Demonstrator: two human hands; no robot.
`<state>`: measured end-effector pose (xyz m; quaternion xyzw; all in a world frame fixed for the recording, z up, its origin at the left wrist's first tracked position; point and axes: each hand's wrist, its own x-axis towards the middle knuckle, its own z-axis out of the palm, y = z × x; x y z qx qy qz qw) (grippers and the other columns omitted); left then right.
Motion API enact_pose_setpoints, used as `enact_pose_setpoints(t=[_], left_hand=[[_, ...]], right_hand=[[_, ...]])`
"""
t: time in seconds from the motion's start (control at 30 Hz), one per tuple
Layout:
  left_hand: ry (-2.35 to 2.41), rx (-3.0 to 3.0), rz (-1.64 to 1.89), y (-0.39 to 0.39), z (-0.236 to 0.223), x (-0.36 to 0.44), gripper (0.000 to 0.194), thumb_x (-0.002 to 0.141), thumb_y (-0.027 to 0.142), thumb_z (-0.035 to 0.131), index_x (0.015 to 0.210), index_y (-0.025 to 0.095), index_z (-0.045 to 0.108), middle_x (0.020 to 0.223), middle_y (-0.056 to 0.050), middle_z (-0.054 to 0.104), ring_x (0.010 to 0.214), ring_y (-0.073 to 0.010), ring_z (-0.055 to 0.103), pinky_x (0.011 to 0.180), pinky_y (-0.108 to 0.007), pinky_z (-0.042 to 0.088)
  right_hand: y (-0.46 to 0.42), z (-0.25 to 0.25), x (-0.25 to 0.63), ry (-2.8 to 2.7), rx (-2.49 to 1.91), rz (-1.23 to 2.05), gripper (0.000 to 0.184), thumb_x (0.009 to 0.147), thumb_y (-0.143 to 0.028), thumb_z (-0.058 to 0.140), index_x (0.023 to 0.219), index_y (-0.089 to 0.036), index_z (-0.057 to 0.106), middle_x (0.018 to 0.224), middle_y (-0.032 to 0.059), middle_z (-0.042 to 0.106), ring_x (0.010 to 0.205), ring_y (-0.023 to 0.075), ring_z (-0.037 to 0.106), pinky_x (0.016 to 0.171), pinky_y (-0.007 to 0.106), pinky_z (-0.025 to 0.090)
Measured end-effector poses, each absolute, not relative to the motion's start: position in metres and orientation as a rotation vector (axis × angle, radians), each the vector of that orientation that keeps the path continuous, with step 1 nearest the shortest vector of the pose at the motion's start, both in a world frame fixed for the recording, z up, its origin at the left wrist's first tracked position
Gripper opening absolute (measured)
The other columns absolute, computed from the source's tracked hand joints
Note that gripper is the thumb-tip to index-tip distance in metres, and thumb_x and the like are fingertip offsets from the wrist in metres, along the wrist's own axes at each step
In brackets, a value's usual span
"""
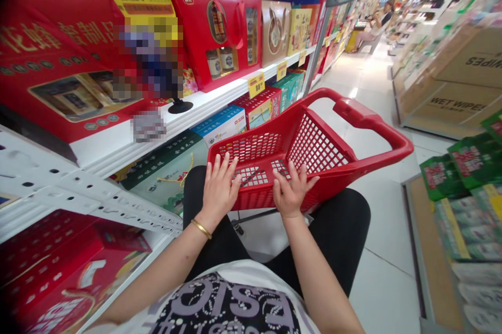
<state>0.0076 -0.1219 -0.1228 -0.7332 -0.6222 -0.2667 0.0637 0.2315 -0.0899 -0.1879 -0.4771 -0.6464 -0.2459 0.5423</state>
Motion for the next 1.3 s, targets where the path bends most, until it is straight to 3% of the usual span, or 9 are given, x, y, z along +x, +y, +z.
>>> enact_pose_setpoints(t=[0.17, 0.33, 0.5, 0.63, 0.8, 0.9, 1.13, 1.3], left_hand=[[-1.862, -2.21, -0.813, -0.122, -0.124, 0.006, 0.054, 0.106, 0.041, 0.042, 0.157, 0.021, 0.043, 0.168, -0.008, 0.029, 0.159, -0.0303, 0.015, 0.128, -0.058, 0.017], [-1.87, -2.205, -0.82, -0.124, -0.123, 0.006, 0.055, 0.106, 0.042, 0.042, 0.157, 0.023, 0.042, 0.169, -0.007, 0.029, 0.159, -0.0304, 0.015, 0.128, -0.057, 0.019], [-1.882, -2.216, -0.825, -0.123, -0.122, 0.007, 0.056, 0.106, 0.045, 0.041, 0.157, 0.022, 0.042, 0.169, -0.006, 0.028, 0.159, -0.0305, 0.014, 0.129, -0.056, 0.017], [-1.89, -2.216, -0.852, -0.122, -0.122, 0.007, 0.056, 0.106, 0.046, 0.041, 0.157, 0.023, 0.043, 0.168, -0.006, 0.029, 0.159, -0.0309, 0.014, 0.129, -0.058, 0.017], [-1.875, -2.214, -0.845, -0.122, -0.123, 0.006, 0.056, 0.106, 0.044, 0.041, 0.157, 0.022, 0.042, 0.169, -0.007, 0.028, 0.159, -0.0309, 0.015, 0.128, -0.059, 0.017], [-1.865, -2.22, -0.824, -0.123, -0.123, 0.006, 0.055, 0.106, 0.042, 0.041, 0.157, 0.021, 0.042, 0.169, -0.007, 0.028, 0.159, -0.0301, 0.014, 0.129, -0.058, 0.016], [-1.847, -2.221, -0.8, -0.122, -0.126, 0.006, 0.055, 0.107, 0.041, 0.04, 0.157, 0.019, 0.042, 0.168, -0.01, 0.029, 0.159, -0.0314, 0.016, 0.128, -0.058, 0.018], [-1.832, -2.236, -0.796, -0.122, -0.121, 0.012, 0.054, 0.106, 0.041, 0.04, 0.157, 0.022, 0.042, 0.168, -0.009, 0.029, 0.158, -0.0327, 0.017, 0.127, -0.062, 0.018]], right_hand=[[-0.103, -0.188, 0.178, -1.86, -0.842, -0.603, 0.025, 0.098, -0.032, 0.062, 0.122, -0.031, 0.07, 0.126, 0.0006, 0.074, 0.141, 0.0228, 0.052, 0.13, 0.057, 0.0], [-0.095, -0.181, 0.222, -1.982, -0.877, -0.65, 0.031, 0.098, -0.032, 0.065, 0.129, -0.033, 0.066, 0.123, -0.001, 0.075, 0.129, 0.0203, 0.063, 0.129, 0.059, -0.003], [-0.079, -0.168, 0.286, -1.503, -1.201, -0.636, 0.024, 0.1, -0.027, 0.056, 0.118, -0.025, 0.072, 0.12, 0.0048, 0.076, 0.137, 0.0276, 0.056, 0.125, 0.069, 0.0], [-0.082, -0.17, 0.254, -1.403, -1.206, -0.533, 0.026, 0.101, -0.027, 0.051, 0.112, -0.024, 0.075, 0.123, 0.0066, 0.074, 0.143, 0.0326, 0.05, 0.122, 0.075, 0.002], [-0.091, -0.192, 0.206, -1.738, -0.996, -0.622, 0.028, 0.097, -0.033, 0.061, 0.123, -0.035, 0.07, 0.122, -0.0012, 0.075, 0.139, 0.0245, 0.054, 0.13, 0.057, -0.002], [-0.088, -0.202, 0.219, -1.835, -0.999, -0.771, 0.028, 0.098, -0.041, 0.06, 0.124, -0.037, 0.069, 0.127, -0.0017, 0.073, 0.139, 0.0233, 0.055, 0.13, 0.054, -0.003], [-0.078, -0.195, 0.282, -1.425, -1.187, -0.658, 0.046, 0.102, -0.023, 0.047, 0.147, -0.016, 0.05, 0.145, 0.0177, 0.059, 0.153, 0.0311, 0.033, 0.124, 0.069, 0.018], [-0.076, -0.182, 0.273, -1.395, -1.185, -0.585, 0.043, 0.101, -0.021, 0.046, 0.143, -0.019, 0.055, 0.138, 0.0143, 0.066, 0.152, 0.0326, 0.034, 0.124, 0.071, 0.015]])
